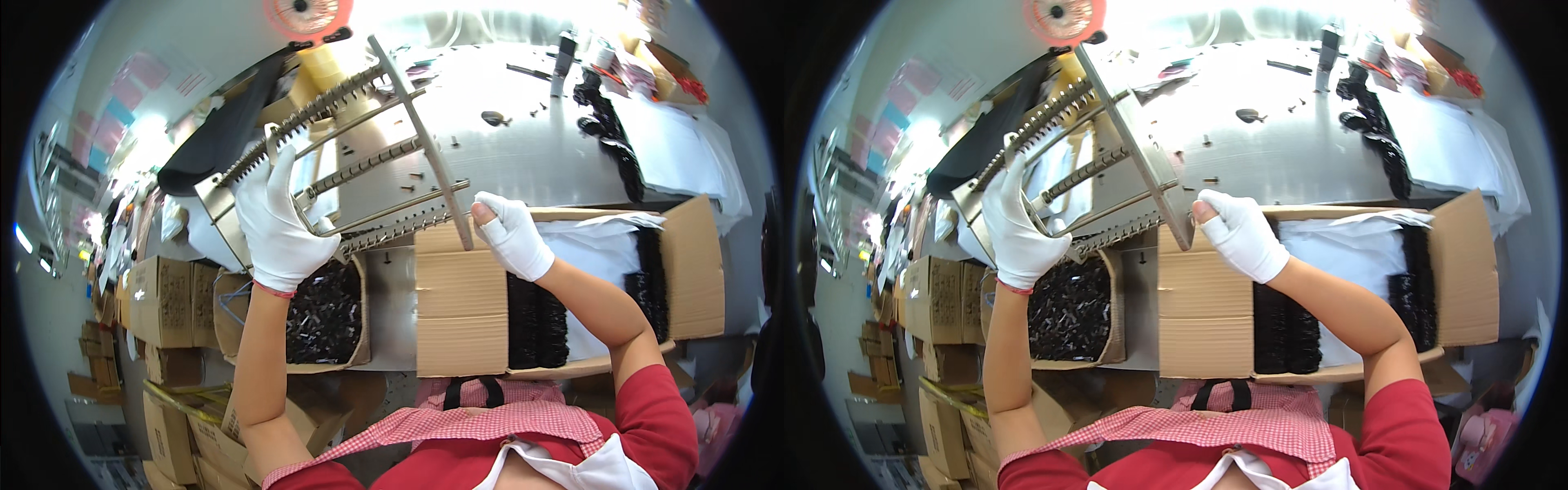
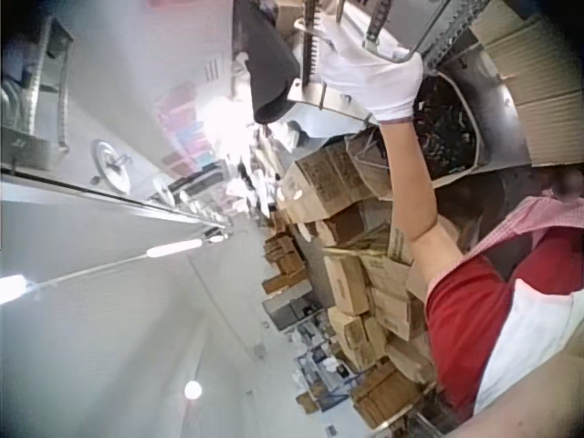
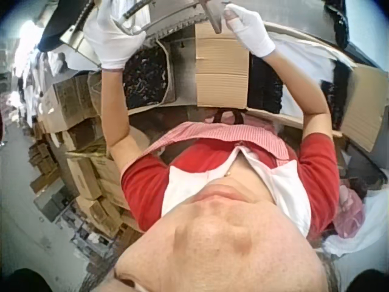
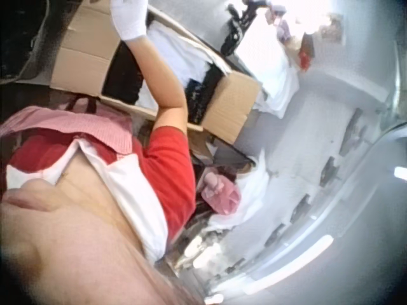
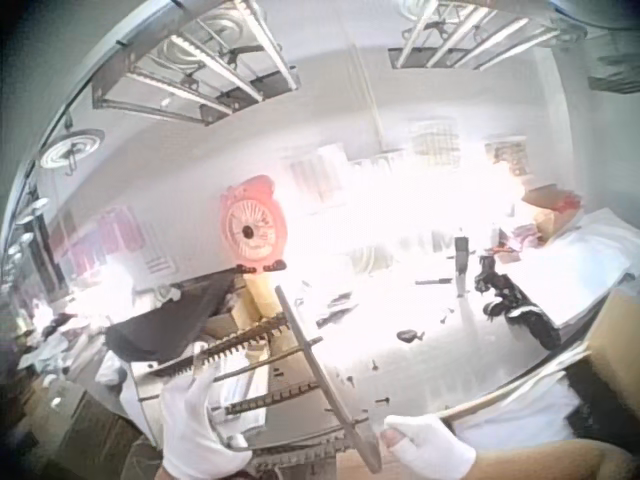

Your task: The person repeatedly picks up black hair rollers and places them onto a metal rack, then removes the loaded rack and places it on a shelf. They return to the table to continue loading rollers onto the rack. The person also handles white tissue paper and cardboard boxes during the process.

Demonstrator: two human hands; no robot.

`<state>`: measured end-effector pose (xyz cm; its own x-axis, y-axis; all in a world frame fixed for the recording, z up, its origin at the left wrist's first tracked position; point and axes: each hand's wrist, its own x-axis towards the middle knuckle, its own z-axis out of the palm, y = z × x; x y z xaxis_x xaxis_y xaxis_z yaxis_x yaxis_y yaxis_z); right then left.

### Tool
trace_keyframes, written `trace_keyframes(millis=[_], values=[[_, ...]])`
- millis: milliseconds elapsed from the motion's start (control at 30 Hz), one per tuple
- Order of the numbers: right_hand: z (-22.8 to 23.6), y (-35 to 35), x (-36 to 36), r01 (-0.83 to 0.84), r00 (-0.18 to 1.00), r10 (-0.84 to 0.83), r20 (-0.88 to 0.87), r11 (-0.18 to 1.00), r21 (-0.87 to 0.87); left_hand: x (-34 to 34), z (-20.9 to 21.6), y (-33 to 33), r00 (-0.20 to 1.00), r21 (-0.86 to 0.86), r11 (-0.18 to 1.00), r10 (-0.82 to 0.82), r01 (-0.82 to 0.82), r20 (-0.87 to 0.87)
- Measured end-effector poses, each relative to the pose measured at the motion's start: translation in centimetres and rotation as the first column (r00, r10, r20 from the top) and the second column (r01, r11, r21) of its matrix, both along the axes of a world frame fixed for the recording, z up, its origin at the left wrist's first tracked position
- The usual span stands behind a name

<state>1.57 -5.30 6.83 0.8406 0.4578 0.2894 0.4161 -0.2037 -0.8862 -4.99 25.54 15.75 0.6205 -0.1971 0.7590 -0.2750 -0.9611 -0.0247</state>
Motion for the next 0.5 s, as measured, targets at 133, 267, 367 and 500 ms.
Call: trace_keyframes(millis=[133,267,367,500], values=[[-1.2,0.5,3.9,0.007,0.991,0.012,-0.137,0.991,0.134,-4.1,-1.4,6.7,0.974,0.001,0.986,0.163,-0.165,-0.154],[-1.0,1.7,10.8,0.738,0.579,-0.263,-0.772,0.573,0.357,-9.3,-2.3,12.0,0.907,0.084,0.948,0.317,-0.306,-0.276],[0.1,6.8,10.2,0.408,0.755,-0.205,-0.623,0.890,0.202,-11.4,-3.2,13.5,0.811,0.018,0.935,0.316,-0.353,-0.493],[1.3,19.2,3.5,-0.138,0.952,0.075,-0.298,0.971,-0.193,-12.5,-5.3,12.7,0.886,-0.008,0.984,0.156,-0.177,-0.436]])
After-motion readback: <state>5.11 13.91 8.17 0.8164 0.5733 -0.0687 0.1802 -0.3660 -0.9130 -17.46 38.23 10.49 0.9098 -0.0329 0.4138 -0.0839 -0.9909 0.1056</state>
